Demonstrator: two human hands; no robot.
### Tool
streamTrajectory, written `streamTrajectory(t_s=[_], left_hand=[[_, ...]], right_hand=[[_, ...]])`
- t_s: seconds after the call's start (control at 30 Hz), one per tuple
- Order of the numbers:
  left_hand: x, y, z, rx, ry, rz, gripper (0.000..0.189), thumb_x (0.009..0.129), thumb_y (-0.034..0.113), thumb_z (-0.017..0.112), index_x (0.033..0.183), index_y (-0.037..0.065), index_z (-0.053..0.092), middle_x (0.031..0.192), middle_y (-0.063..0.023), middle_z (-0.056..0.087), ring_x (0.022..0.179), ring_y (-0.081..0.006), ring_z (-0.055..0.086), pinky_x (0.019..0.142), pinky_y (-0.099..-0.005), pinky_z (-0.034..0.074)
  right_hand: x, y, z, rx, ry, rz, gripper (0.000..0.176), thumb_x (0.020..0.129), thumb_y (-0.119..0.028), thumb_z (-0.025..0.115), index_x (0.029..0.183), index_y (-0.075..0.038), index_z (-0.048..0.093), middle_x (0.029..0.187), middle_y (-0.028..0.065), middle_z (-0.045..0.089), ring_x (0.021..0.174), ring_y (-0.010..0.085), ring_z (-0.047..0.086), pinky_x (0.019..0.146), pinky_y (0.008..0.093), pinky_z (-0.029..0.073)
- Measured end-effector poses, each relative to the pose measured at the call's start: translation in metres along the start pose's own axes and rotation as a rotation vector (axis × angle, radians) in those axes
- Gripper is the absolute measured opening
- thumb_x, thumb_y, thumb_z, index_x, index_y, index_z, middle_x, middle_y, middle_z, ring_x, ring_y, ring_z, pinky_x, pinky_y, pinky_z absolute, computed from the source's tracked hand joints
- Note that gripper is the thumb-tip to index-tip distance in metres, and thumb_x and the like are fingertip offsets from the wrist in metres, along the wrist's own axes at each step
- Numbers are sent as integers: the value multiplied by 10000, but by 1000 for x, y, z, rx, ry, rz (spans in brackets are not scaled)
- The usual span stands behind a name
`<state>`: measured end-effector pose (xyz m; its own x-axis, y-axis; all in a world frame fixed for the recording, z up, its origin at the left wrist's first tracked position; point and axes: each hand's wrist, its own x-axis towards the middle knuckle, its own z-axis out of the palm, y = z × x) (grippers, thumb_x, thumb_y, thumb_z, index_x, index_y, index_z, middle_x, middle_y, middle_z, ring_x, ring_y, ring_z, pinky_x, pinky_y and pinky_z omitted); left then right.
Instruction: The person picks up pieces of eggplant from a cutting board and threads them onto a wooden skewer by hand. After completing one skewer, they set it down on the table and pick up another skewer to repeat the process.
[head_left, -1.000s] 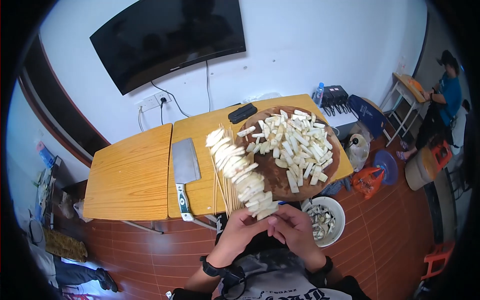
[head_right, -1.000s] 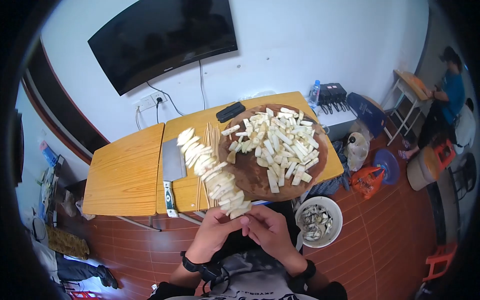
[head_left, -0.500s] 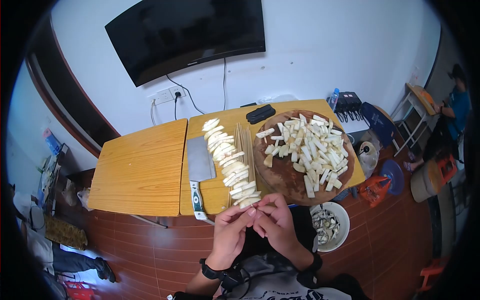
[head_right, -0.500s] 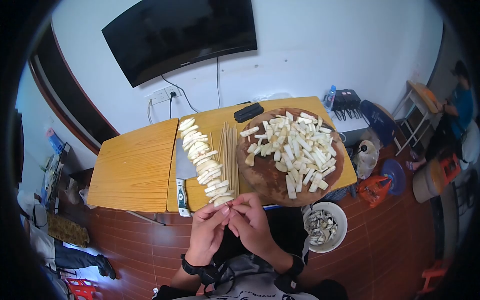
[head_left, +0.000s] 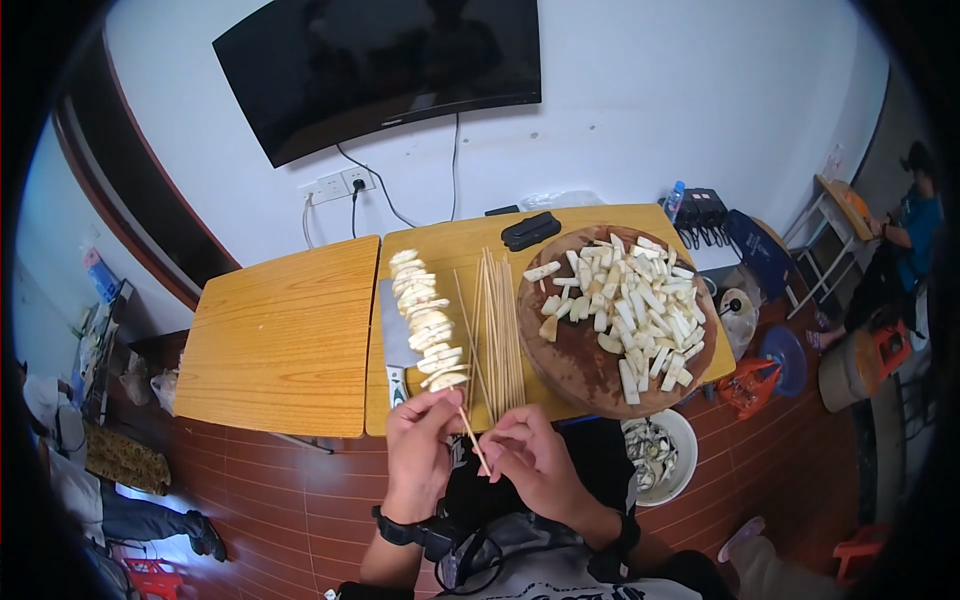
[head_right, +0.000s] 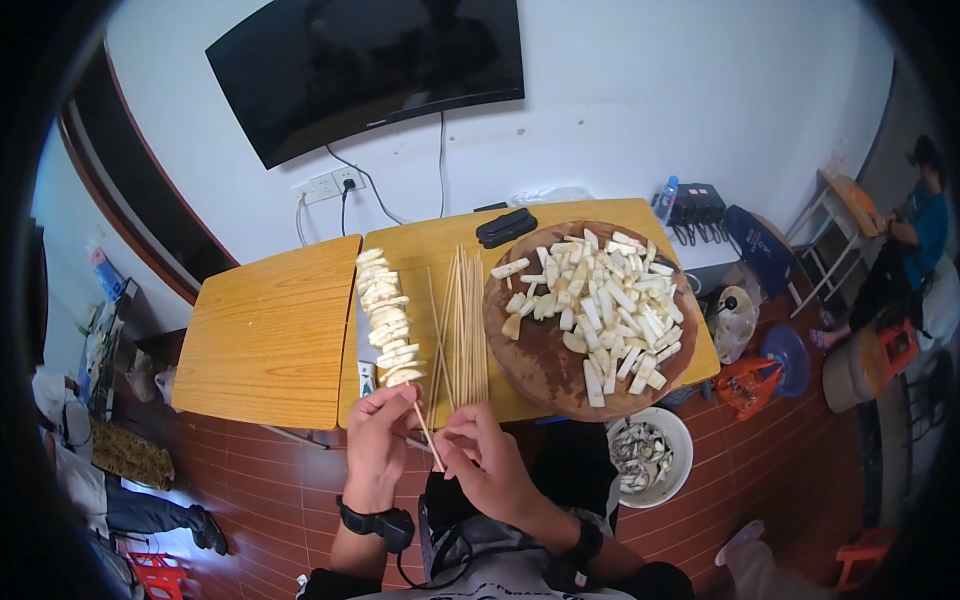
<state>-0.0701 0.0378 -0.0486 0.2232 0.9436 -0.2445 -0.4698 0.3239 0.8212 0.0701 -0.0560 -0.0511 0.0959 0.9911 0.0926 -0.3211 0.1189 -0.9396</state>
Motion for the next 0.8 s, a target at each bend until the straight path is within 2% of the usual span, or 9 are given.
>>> streamTrajectory(t_s=[0.07,0.3,0.5,0.7,0.8], left_hand=[[11,8,-9,26,-20,-44,120,903,-14,690,1012,-54,720,946,-108,730,802,-153,692,692,-243,572],[21,17,-10,141,-13,-163,120,919,-15,663,1018,-55,716,934,-104,727,794,-158,698,690,-260,589],[26,20,-7,237,19,-228,148,947,41,655,1060,-38,707,958,-86,728,810,-157,695,687,-294,595],[19,27,-1,263,40,-257,249,959,10,609,1193,-74,621,1069,-111,691,870,-214,701,724,-333,622],[13,29,-9,365,-29,-235,375,929,-44,617,1288,-120,540,1113,-161,662,944,-241,698,803,-329,624]], right_hand=[[-2,-10,-4,-57,-6,47,227,1007,-58,581,1137,-2,403,1003,171,679,758,163,664,642,258,525],[-7,-17,-16,-130,-10,76,168,1011,-65,570,1102,0,444,916,134,692,701,129,654,589,246,509],[-12,-17,-24,-138,-25,67,153,1008,-60,562,1098,5,457,896,123,680,685,116,640,582,245,504],[-14,-17,-32,-144,-18,70,158,1003,-77,576,1082,20,479,901,135,661,700,108,624,595,260,517],[-16,-17,-36,-175,2,64,165,999,-82,588,1083,22,490,890,135,663,693,109,629,584,265,522]])
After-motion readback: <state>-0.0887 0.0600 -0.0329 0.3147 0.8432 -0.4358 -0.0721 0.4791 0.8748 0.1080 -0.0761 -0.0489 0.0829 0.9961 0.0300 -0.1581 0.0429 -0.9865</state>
